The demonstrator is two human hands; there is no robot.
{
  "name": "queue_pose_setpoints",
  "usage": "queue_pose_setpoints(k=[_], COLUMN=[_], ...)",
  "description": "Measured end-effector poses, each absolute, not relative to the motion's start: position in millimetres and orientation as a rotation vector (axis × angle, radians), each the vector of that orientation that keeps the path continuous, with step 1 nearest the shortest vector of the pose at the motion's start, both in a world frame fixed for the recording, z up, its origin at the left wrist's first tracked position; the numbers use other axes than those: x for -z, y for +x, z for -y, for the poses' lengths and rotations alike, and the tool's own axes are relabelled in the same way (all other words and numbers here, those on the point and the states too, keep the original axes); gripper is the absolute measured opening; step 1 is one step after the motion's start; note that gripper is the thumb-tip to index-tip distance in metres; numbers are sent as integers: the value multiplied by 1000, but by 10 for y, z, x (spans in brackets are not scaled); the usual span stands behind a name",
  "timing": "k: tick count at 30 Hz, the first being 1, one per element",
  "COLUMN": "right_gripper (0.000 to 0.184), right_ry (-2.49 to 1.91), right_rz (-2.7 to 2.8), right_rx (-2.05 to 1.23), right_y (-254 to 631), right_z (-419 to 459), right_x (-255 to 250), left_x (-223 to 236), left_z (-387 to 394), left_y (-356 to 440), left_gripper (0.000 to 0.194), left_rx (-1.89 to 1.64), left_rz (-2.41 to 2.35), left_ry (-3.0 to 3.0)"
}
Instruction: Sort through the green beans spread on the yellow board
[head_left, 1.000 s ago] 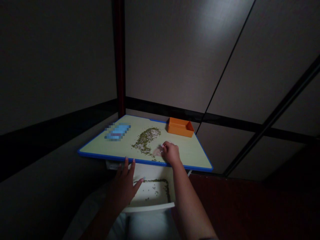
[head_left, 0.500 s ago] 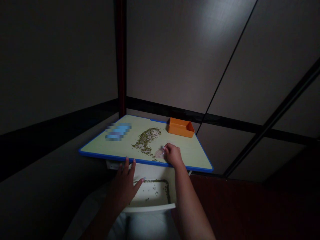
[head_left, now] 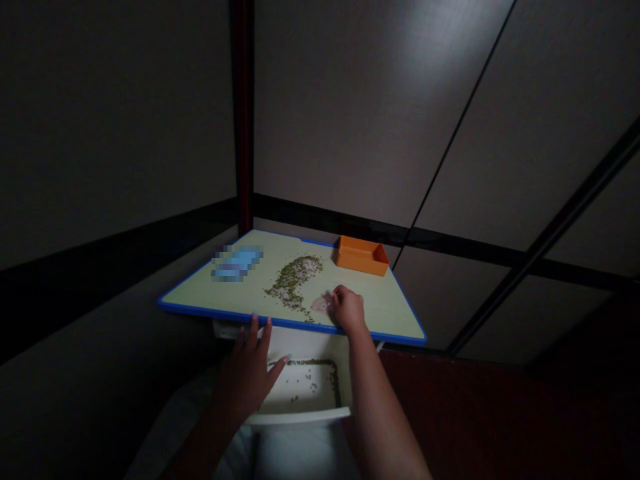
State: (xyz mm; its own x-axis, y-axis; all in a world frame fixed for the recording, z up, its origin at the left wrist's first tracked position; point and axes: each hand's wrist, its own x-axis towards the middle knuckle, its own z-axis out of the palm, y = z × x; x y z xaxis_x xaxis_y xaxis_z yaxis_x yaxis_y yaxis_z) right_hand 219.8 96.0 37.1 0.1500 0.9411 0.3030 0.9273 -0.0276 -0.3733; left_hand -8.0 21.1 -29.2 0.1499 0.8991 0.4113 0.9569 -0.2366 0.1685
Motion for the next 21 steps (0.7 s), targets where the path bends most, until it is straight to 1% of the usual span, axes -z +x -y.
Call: queue_pose_setpoints(k=[7, 12, 17, 21], right_gripper=[18, 17, 16, 16], right_ry=[-1868, -1856, -1792, -1833], right_rz=[1802, 1752, 1805, 1816], right_rx=[-94, -60, -122, -102], right_y=[2193, 2239, 2242, 2231], right_z=[-953, -931, -921, -927], right_x=[-361, -362, -350, -351], left_x=[283, 284, 286, 286], left_z=[-208, -205, -214, -215], left_y=[-84, -80, -80, -79], left_gripper=[70, 69, 71, 70], left_rx=[659, 675, 654, 665], left_rz=[1865, 1866, 1869, 1865], left_ry=[-2293, -2288, -2301, -2293])
